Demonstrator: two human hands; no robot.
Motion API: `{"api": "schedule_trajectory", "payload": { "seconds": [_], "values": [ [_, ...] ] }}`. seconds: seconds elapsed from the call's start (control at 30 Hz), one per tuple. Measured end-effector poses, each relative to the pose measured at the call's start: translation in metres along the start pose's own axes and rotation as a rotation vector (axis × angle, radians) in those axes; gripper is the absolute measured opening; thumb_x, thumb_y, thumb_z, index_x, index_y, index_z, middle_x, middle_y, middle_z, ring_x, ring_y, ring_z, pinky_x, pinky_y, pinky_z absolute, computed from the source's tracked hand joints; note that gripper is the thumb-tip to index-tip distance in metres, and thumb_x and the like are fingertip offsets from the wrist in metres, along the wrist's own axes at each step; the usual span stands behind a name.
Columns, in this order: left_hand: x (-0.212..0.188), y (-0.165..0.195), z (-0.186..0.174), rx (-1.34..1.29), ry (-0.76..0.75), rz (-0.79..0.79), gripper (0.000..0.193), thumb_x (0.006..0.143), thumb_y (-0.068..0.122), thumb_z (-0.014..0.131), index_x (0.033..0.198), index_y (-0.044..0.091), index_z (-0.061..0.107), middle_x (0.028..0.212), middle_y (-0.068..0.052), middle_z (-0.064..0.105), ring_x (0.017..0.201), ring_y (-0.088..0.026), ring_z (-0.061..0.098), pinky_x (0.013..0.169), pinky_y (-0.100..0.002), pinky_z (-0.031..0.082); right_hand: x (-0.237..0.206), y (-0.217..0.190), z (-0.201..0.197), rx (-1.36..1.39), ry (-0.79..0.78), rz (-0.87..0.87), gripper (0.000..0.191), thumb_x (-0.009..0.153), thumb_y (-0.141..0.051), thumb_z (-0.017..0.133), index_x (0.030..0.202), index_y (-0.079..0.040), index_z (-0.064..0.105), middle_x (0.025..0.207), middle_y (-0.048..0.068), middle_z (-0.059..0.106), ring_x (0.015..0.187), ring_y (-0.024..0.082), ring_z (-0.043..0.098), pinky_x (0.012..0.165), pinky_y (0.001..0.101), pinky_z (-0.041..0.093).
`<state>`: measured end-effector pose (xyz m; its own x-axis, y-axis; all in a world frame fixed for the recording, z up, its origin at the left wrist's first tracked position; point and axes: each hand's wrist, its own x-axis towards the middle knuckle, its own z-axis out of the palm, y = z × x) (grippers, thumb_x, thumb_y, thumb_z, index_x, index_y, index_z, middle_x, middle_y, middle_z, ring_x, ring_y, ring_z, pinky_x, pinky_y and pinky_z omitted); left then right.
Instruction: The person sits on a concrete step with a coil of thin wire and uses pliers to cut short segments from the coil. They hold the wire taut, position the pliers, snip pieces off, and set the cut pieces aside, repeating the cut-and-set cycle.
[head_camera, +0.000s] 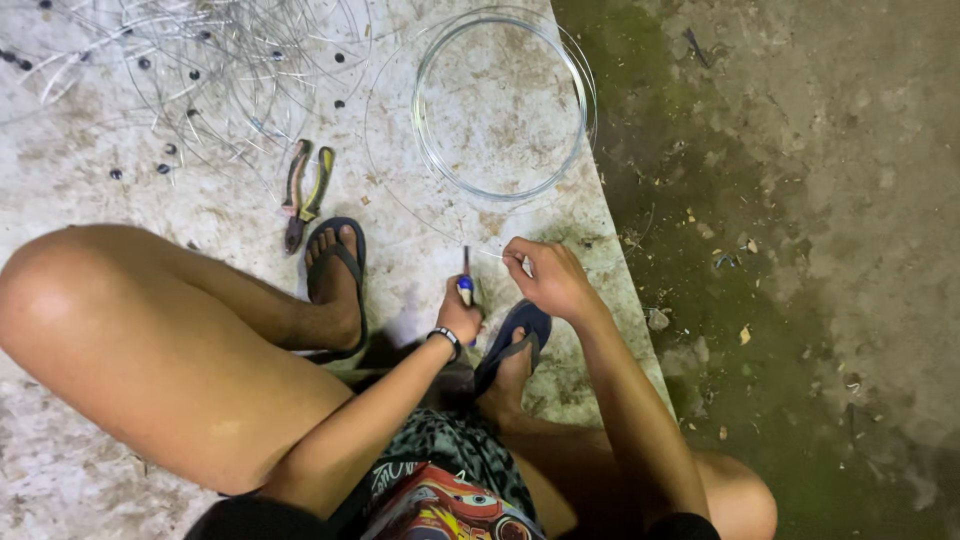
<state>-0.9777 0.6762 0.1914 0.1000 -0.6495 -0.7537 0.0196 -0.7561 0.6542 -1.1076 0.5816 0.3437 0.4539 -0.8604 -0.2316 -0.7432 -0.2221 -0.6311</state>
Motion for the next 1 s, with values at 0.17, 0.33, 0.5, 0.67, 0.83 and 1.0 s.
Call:
{"api": "schedule_trajectory", "payload": {
  "seconds": [0.17, 0.33, 0.5, 0.67, 0.83, 1.0],
  "values": [
    [-0.042, -0.037, -0.023, 0.25, -0.085, 0.467, 0.058, 0.082, -0.003, 0.062, 0.137, 0.007, 0.048, 0.105, -0.021, 0.069, 0.101, -0.036, 0.067, 0.087, -0.043, 0.053, -0.025, 0.002, 0.019, -0.055, -0.023, 0.045, 0.014, 0.094, -0.023, 0.066, 0.099, -0.011, 0.072, 0.069, 0.016, 0.068, 0.06, 0.034, 0.064, 0.061, 0.0452, 0.047],
    [-0.071, -0.066, -0.065, 0.125, -0.16, 0.535, 0.069, 0.079, -0.01, 0.05, 0.145, 0.007, 0.044, 0.107, -0.018, 0.065, 0.098, -0.03, 0.068, 0.09, -0.037, 0.054, -0.035, -0.005, 0.061, -0.106, 0.026, -0.047, 0.014, 0.094, -0.023, 0.065, 0.097, -0.011, 0.071, 0.075, 0.014, 0.071, 0.069, 0.036, 0.068, 0.063, 0.0472, 0.05],
    [-0.123, -0.081, -0.075, 0.129, -0.176, 0.509, 0.071, 0.079, -0.011, 0.052, 0.147, 0.008, 0.04, 0.107, -0.014, 0.065, 0.098, -0.027, 0.067, 0.089, -0.036, 0.053, -0.073, -0.029, 0.072, -0.137, 0.0, 0.001, 0.015, 0.095, -0.025, 0.063, 0.098, -0.012, 0.071, 0.074, 0.015, 0.071, 0.07, 0.037, 0.069, 0.066, 0.0485, 0.051],
    [-0.154, -0.103, -0.068, 0.078, -0.187, 0.574, 0.071, 0.079, -0.011, 0.051, 0.146, 0.007, 0.04, 0.11, -0.014, 0.064, 0.1, -0.025, 0.067, 0.091, -0.035, 0.053, -0.11, -0.045, 0.081, -0.158, 0.005, -0.036, 0.015, 0.095, -0.025, 0.064, 0.097, -0.012, 0.072, 0.074, 0.017, 0.071, 0.071, 0.039, 0.068, 0.067, 0.0497, 0.051],
    [-0.17, -0.121, -0.072, 0.033, -0.199, 0.577, 0.069, 0.081, -0.011, 0.05, 0.147, 0.005, 0.038, 0.106, -0.013, 0.067, 0.101, -0.024, 0.069, 0.093, -0.034, 0.053, -0.131, -0.055, 0.091, -0.169, -0.038, 0.0, 0.016, 0.095, -0.025, 0.064, 0.098, -0.012, 0.073, 0.07, 0.018, 0.069, 0.068, 0.039, 0.068, 0.068, 0.0501, 0.051],
    [-0.172, -0.121, -0.073, 0.007, -0.205, 0.546, 0.07, 0.082, -0.012, 0.049, 0.149, 0.006, 0.036, 0.105, -0.012, 0.066, 0.099, -0.022, 0.069, 0.089, -0.033, 0.054, -0.139, -0.055, 0.102, -0.175, 0.02, -0.117, 0.015, 0.093, -0.021, 0.064, 0.098, -0.011, 0.073, 0.075, 0.017, 0.071, 0.069, 0.04, 0.067, 0.065, 0.0504, 0.05]
  ]
}}
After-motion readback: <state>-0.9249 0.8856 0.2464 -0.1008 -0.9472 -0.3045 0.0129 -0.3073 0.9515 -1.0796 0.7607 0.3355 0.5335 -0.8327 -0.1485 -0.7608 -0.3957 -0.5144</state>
